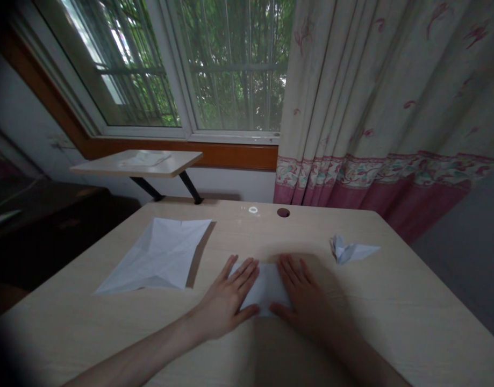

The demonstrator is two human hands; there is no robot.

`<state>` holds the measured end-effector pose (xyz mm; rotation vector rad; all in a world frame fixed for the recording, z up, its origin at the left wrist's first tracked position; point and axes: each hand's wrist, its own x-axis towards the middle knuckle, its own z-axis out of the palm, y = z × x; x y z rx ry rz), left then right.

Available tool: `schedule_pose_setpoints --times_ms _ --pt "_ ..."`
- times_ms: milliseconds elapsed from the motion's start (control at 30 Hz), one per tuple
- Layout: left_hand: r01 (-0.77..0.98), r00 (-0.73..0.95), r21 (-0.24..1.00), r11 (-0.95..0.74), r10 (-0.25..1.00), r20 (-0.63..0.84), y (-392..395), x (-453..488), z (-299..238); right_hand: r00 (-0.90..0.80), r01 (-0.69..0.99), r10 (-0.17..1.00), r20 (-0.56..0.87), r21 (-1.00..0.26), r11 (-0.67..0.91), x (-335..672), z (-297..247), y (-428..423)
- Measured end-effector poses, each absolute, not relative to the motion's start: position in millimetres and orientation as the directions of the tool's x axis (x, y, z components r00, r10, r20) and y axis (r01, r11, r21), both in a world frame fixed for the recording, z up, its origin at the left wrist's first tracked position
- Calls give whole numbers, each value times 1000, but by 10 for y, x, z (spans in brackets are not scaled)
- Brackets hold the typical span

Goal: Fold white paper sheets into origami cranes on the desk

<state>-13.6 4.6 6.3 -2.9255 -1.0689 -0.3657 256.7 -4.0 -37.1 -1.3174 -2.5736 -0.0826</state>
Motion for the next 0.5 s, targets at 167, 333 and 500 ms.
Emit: schedule_pose_setpoints --times_ms 167,333,500 --pt "588 771 142 -796 605 199 37 -138 109 -588 777 780 214 -120 618 2568 -298 -30" --pt "587 763 184 -788 615 197 15 -126 137 -614 765 765 193 -96 637 2564 -268 -26" --pt "583 748 196 -788 615 250 4 -126 127 -636 748 745 198 -78 659 2559 -250 -24"
